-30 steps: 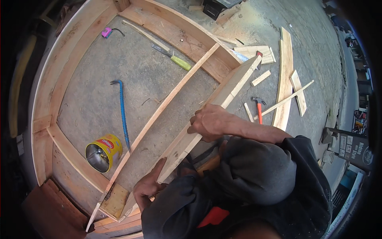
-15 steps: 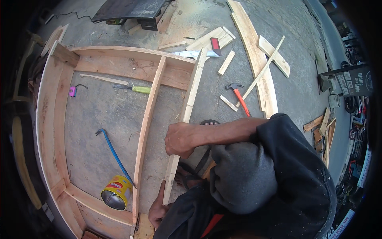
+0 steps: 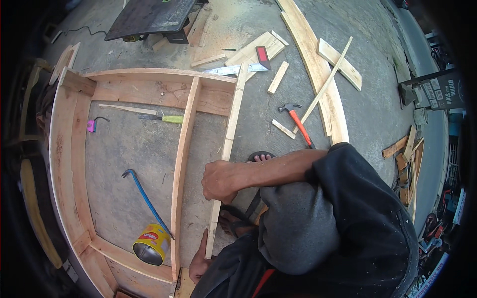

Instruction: The person assembles a wooden frame on the floor using a hammer and nails. They measure and mark a piece of wood with a tape measure and square, then cut it on a table saw. The person then hammers nails into the frame to secure the pieces together.

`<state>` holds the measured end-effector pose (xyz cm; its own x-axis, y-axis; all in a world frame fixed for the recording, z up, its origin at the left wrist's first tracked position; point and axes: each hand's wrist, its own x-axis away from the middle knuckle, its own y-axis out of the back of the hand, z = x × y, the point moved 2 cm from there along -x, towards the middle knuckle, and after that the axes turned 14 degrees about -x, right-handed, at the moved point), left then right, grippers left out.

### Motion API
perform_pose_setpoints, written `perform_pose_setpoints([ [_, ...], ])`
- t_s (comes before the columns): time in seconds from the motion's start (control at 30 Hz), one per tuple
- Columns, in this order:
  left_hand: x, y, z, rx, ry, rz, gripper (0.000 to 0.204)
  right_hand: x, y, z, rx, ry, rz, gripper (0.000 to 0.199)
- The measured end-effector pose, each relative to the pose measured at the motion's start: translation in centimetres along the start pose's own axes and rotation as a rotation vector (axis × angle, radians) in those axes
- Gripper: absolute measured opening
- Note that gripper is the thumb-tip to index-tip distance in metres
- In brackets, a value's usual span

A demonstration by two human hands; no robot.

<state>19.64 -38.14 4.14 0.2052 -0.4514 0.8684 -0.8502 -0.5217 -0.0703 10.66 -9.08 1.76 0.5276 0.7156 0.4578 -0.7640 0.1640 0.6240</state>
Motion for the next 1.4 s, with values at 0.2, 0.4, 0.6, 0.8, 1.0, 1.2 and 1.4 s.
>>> perform_pose_setpoints([
  [0.2,-1.1,0.7,1.4,-0.155,0.020,0.073,0.116,0.4,-0.1,-0.2,-0.035,0.016,-0.030,0.024],
  [0.4,-0.5,1.1,1.1,-0.190,0.083,0.042,0.115,0.0,-0.2,-0.2,-0.064,0.056,-0.070,0.024],
  [0.6,-0.3,0.7,-0.5,-0.313,0.117,-0.055,0.111,-0.2,-0.4,-0.3,-0.051,0.042,-0.056,0.024],
  [0.8,-1.0,0.7,1.4,-0.443,0.046,-0.108,0.103,0.1,-0.1,-0.1,-0.048,0.044,-0.062,0.023],
  [1.0,-1.4,1.0,2.8,-0.482,-0.001,-0.131,0.098,0.1,-0.1,-0.2,-0.047,0.058,-0.065,0.022],
  [1.2,-3.3,1.2,2.9,-0.461,-0.008,-0.176,0.096,-0.3,-0.8,-0.5,-0.068,0.039,-0.065,0.024],
  [1.4,-3.9,1.0,2.8,-0.447,0.012,-0.208,0.094,0.2,-0.7,-0.3,-0.066,0.083,-0.124,0.024],
])
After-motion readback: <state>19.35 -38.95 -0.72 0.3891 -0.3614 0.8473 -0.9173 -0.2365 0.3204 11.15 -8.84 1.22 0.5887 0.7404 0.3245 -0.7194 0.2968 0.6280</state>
